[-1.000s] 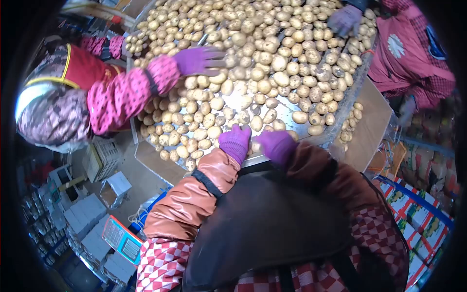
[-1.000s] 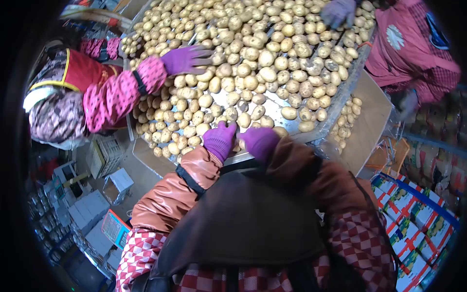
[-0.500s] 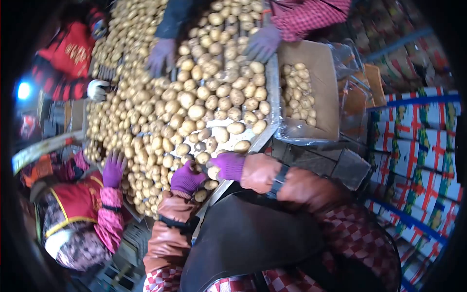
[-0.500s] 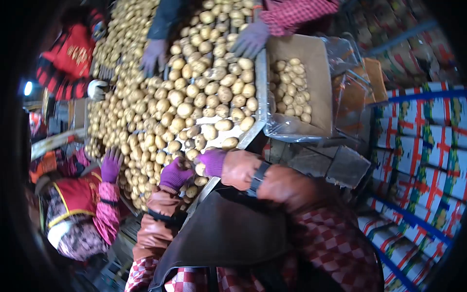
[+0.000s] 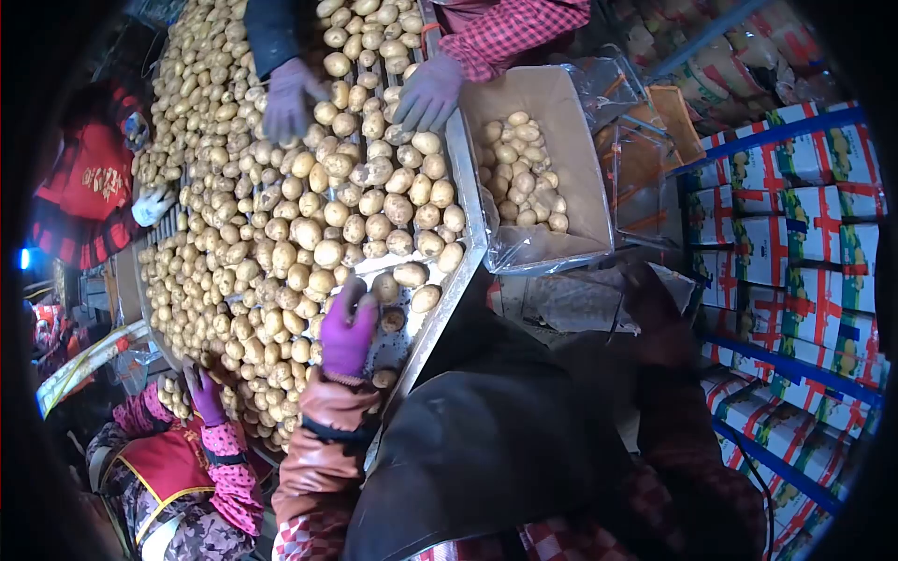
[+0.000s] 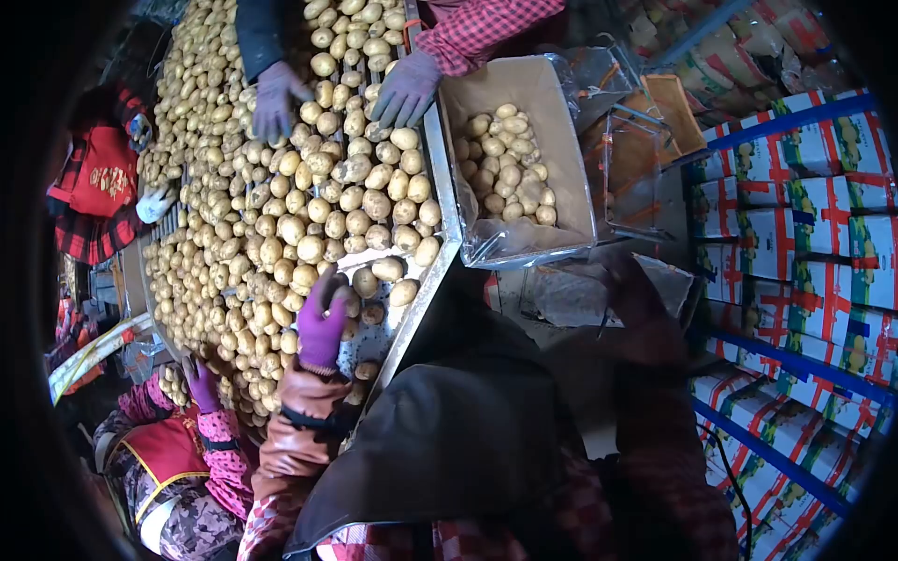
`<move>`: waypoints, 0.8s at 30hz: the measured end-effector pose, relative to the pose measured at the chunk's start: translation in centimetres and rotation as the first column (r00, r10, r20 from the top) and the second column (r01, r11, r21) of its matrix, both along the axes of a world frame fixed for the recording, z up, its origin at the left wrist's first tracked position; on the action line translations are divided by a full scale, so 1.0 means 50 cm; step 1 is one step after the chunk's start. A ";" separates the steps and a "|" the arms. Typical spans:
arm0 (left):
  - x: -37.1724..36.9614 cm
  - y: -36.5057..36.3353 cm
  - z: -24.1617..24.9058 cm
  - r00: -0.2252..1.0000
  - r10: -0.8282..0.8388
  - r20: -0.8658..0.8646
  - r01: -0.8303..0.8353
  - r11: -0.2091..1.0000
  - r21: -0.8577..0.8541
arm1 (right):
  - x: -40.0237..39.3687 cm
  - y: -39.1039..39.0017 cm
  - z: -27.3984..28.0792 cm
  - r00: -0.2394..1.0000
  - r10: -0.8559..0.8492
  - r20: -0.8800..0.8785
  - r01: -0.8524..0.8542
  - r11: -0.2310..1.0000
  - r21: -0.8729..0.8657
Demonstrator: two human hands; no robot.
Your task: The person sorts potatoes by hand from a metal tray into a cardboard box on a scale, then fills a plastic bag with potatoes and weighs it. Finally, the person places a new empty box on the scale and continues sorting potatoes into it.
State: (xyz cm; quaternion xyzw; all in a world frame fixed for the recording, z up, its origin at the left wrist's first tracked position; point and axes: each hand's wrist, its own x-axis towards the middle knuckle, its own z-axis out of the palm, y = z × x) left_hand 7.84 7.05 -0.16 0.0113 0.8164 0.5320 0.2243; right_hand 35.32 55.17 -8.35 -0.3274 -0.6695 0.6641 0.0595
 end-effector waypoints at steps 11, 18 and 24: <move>0.125 -0.459 -0.127 0.841 0.185 -0.509 -0.527 0.500 -0.687 | -0.200 -0.029 0.039 0.976 0.035 0.216 -0.043 0.999 0.029; 0.348 -0.406 -0.141 0.918 0.015 -0.395 -0.330 0.579 -0.745 | -0.497 -0.541 0.140 0.561 0.825 -0.069 -0.825 0.564 0.036; 0.353 -0.379 -0.130 0.814 0.355 -0.459 -0.578 0.421 -0.699 | -0.533 -0.791 0.159 0.188 0.977 -0.101 -0.981 0.192 0.025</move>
